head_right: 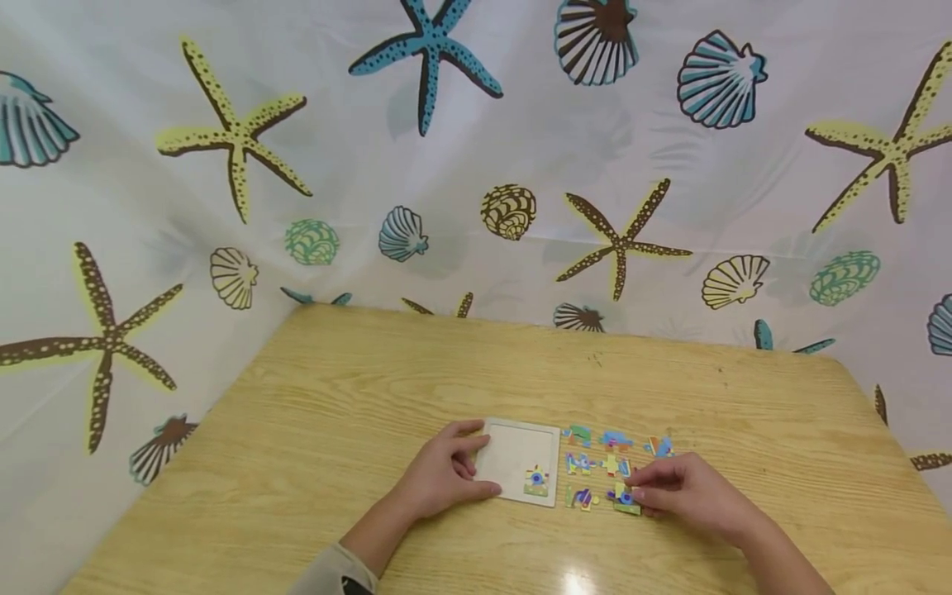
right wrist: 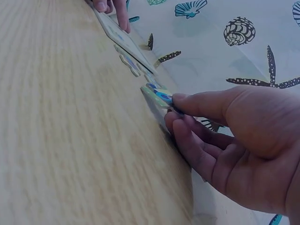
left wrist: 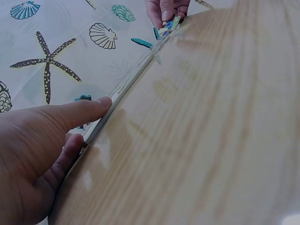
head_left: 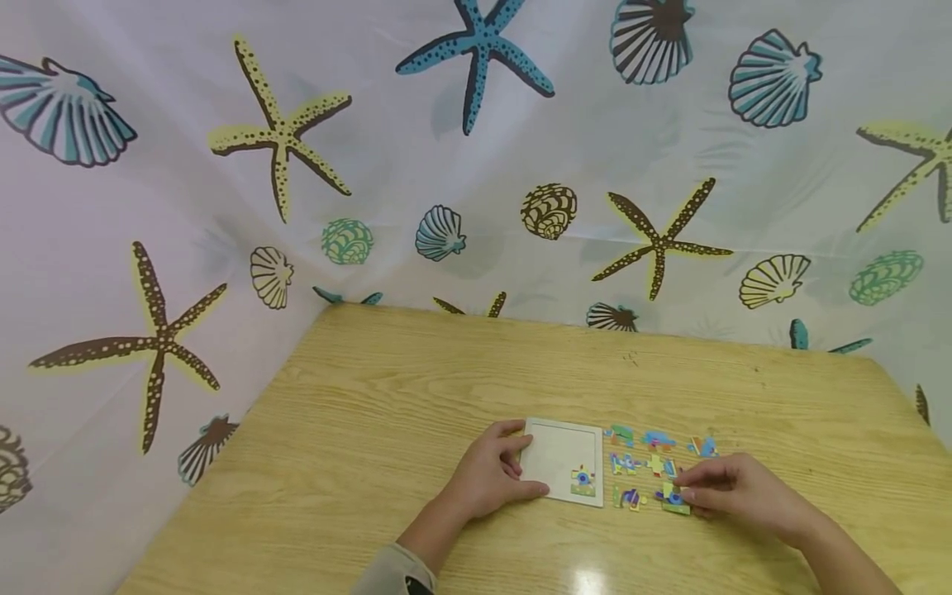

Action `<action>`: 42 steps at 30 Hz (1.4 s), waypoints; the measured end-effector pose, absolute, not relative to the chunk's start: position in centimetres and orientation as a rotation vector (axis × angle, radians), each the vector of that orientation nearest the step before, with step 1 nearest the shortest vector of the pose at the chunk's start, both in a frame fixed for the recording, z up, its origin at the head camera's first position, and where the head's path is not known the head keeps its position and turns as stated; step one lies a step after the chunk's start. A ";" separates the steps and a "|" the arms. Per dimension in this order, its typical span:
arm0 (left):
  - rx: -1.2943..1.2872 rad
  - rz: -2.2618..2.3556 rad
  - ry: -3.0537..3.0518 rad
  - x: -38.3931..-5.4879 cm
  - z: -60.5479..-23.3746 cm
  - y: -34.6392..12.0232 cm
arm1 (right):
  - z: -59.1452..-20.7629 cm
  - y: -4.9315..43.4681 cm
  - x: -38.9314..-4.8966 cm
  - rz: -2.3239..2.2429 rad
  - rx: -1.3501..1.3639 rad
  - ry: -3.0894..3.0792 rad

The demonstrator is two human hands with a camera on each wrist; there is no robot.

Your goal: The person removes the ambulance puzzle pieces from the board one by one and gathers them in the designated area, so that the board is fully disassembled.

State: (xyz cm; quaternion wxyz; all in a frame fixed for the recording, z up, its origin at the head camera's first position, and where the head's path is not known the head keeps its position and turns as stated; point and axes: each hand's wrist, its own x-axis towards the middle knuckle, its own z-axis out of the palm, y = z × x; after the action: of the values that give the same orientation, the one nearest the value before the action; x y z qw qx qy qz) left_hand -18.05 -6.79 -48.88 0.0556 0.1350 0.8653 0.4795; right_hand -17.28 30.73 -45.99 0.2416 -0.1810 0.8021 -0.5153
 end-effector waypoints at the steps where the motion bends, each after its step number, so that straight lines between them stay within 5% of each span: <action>1: 0.411 1.455 2.626 -18.0 -48.9 -6.8 | -46.1 30.7 -17.2 -1.411 -0.491 2.206; 29: 0.407 1.453 2.626 -18.1 -48.9 -6.8 | -46.0 28.1 -15.3 -1.120 -0.273 2.703; 42: 0.405 1.455 2.632 -18.0 -49.0 -6.9 | -45.0 27.5 -15.9 -1.468 -0.306 2.351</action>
State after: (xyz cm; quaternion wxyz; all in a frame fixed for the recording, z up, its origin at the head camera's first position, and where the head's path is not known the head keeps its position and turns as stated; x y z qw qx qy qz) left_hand -18.04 -6.85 -49.03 0.0534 0.1332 0.8661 0.4789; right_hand -15.94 27.50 -44.97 0.1757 -0.1079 0.8300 -0.5183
